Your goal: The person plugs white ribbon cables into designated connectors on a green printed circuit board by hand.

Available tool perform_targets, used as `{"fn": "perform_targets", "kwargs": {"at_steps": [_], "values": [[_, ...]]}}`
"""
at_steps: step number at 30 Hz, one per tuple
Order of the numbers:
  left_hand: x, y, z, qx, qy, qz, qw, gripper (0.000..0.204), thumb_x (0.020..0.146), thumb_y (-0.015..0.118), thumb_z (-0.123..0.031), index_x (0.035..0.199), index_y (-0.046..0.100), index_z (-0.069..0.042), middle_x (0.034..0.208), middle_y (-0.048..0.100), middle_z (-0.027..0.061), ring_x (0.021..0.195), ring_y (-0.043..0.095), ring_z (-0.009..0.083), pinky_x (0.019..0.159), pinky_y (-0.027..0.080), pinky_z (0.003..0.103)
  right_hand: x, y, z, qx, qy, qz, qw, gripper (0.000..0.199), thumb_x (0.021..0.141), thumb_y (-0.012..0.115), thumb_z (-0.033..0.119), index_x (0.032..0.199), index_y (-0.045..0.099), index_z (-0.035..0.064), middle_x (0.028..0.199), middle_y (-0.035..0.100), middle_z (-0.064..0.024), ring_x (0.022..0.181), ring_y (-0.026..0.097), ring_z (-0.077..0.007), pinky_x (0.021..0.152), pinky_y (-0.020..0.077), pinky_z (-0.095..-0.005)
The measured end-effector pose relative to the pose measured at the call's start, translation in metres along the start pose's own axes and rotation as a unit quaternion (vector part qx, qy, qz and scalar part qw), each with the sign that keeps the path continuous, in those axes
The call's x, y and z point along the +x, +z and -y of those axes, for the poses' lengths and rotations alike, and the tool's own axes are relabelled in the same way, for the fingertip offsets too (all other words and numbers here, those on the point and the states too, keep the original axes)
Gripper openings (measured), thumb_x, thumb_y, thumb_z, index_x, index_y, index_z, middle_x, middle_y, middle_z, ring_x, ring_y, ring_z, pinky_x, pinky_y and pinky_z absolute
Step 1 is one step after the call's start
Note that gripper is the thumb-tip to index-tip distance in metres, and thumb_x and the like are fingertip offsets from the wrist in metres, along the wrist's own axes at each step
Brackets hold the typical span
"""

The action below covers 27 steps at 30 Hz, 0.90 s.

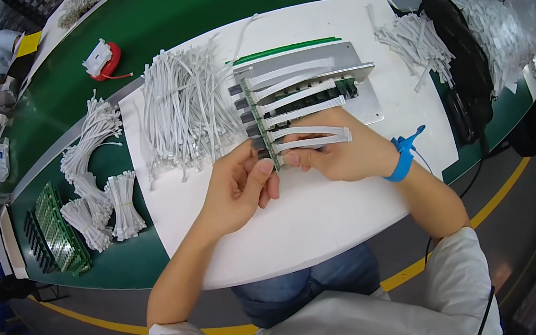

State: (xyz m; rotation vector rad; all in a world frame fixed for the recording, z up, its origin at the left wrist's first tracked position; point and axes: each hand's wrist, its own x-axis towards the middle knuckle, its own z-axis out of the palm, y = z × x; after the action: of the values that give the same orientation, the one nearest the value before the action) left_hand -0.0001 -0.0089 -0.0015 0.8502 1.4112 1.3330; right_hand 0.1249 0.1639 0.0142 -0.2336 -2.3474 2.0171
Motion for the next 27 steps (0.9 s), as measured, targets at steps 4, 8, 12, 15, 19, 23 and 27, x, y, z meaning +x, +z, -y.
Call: {"fn": "perform_targets", "kwargs": {"at_steps": [4,8,12,15,19,23,27], "values": [[-0.003,0.004,-0.004,-0.010,0.010,-0.006,1.000,0.019,0.100,0.044,-0.015,0.109,0.052,0.000,0.067,0.058,0.0065,0.051,0.049,0.0079,0.049,0.040,0.021,0.000,-0.001,-0.004,-0.038,0.001,0.007,0.999,0.007,0.082,0.063,-0.003,0.088,0.065,-0.0025,0.069,0.063,-0.0074,0.057,0.056,-0.0114,0.054,0.0476,-0.0259],[-0.001,0.002,-0.004,-0.009,0.011,-0.016,1.000,0.020,0.101,0.043,-0.018,0.107,0.051,0.000,0.068,0.059,0.0071,0.052,0.050,0.0086,0.050,0.041,0.021,0.002,0.002,0.001,-0.026,-0.014,-0.022,0.999,0.005,0.084,0.063,0.000,0.089,0.065,-0.0026,0.071,0.063,-0.0079,0.058,0.057,-0.0110,0.054,0.0485,-0.0253],[0.001,-0.005,-0.004,-0.047,0.062,-0.046,0.996,0.022,0.101,0.045,-0.020,0.107,0.053,0.000,0.071,0.061,0.0079,0.055,0.053,0.0091,0.052,0.043,0.021,0.006,0.016,-0.007,0.053,-0.077,-0.134,0.987,0.010,0.084,0.068,0.004,0.092,0.067,-0.0023,0.074,0.066,-0.0064,0.064,0.058,-0.0084,0.056,0.0491,-0.0247],[0.003,-0.012,0.000,-0.043,0.129,-0.104,0.985,0.020,0.097,0.053,-0.014,0.108,0.057,0.003,0.079,0.064,0.0082,0.063,0.057,0.0107,0.056,0.045,0.022,0.008,0.012,-0.006,0.107,-0.086,-0.169,0.976,0.031,0.088,0.068,0.014,0.112,0.058,-0.0021,0.095,0.065,-0.0074,0.078,0.063,-0.0100,0.060,0.0510,-0.0225],[0.005,-0.016,0.008,-0.055,0.195,-0.141,0.969,0.013,0.090,0.062,-0.004,0.100,0.062,0.004,0.090,0.066,0.0101,0.077,0.062,0.0144,0.062,0.050,0.024,0.010,0.011,0.001,0.257,-0.054,-0.149,0.953,0.050,0.091,0.062,0.013,0.132,0.037,0.0001,0.089,0.057,-0.0060,0.071,0.061,-0.0102,0.055,0.0495,-0.0235],[0.006,-0.014,0.015,-0.093,0.148,-0.146,0.974,0.030,0.084,0.066,0.006,0.112,0.057,0.005,0.101,0.065,0.0111,0.085,0.064,0.0168,0.077,0.055,0.029,0.003,0.025,-0.005,0.148,-0.090,-0.085,0.981,0.040,0.090,0.063,0.007,0.125,0.045,0.0013,0.079,0.057,-0.0045,0.058,0.055,-0.0090,0.048,0.0429,-0.0237],[0.008,-0.007,0.009,-0.060,0.074,-0.100,0.990,0.038,0.084,0.068,0.003,0.119,0.053,0.003,0.109,0.063,0.0109,0.098,0.062,0.0159,0.083,0.054,0.031,0.005,0.021,-0.006,0.010,-0.110,-0.100,0.989,0.016,0.087,0.064,0.002,0.100,0.056,-0.0012,0.066,0.059,-0.0041,0.053,0.057,-0.0095,0.048,0.0427,-0.0222]]}}
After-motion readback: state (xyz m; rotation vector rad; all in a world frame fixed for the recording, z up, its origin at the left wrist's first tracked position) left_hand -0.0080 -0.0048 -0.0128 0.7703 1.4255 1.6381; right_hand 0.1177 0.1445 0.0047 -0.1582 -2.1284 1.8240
